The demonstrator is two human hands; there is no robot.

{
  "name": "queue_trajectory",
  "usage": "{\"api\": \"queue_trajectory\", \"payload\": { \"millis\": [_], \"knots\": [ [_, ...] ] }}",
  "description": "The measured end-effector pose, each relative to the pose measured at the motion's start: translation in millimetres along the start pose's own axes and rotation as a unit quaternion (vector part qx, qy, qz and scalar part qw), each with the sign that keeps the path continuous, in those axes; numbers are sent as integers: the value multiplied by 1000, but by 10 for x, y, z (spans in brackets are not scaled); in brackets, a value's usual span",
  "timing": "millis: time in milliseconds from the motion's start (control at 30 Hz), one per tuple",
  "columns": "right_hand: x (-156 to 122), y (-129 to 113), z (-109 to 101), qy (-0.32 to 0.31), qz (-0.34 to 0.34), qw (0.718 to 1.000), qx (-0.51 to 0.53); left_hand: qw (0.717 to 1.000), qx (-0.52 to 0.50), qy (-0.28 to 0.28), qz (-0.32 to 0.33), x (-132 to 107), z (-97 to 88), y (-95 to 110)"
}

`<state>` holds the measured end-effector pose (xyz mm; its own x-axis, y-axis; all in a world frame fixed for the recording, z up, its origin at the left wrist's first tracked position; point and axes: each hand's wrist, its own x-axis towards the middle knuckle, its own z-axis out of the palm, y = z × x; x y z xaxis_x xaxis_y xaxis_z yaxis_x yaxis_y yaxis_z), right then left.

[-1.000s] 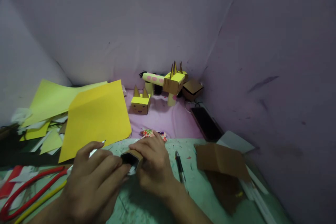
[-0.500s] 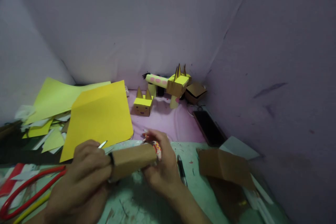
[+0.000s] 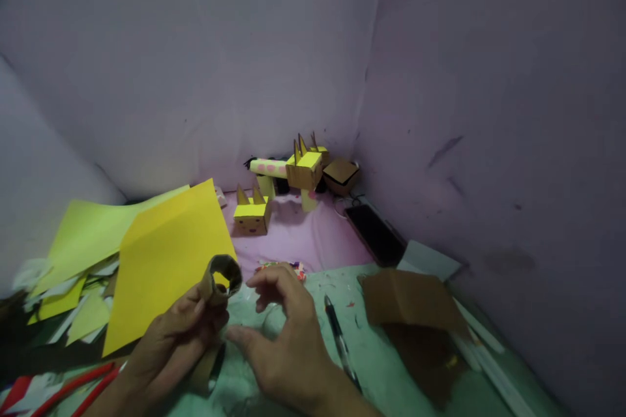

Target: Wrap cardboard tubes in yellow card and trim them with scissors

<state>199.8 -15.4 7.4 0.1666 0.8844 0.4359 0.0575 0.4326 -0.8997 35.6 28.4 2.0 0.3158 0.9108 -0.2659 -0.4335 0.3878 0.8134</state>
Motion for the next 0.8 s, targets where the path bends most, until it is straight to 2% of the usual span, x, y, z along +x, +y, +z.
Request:
{"api": "queue_trajectory", "payload": {
  "millis": [100,200,333,500,600,800],
  "knots": [
    [-11,-2,-6,7,-2,1000,-24,1000,10,-2,7,6,-58,-30],
    [-24,-21,-2,-26,0,999,-46,999,40,-6,12,-12,-116,-70],
    [0,-54,-6,-75,60,993,-64,988,134,29,64,-51,-134,-84],
    [51,-20,-36,-76,147,986,23,939,294,30,174,-111,-95,-29],
    [49,23,-29,-67,155,986,12,898,387,33,205,-153,-111,-13],
    [34,87,-4,-110,210,970,56,843,442,49,303,-183,-154,-30]
  ]
}}
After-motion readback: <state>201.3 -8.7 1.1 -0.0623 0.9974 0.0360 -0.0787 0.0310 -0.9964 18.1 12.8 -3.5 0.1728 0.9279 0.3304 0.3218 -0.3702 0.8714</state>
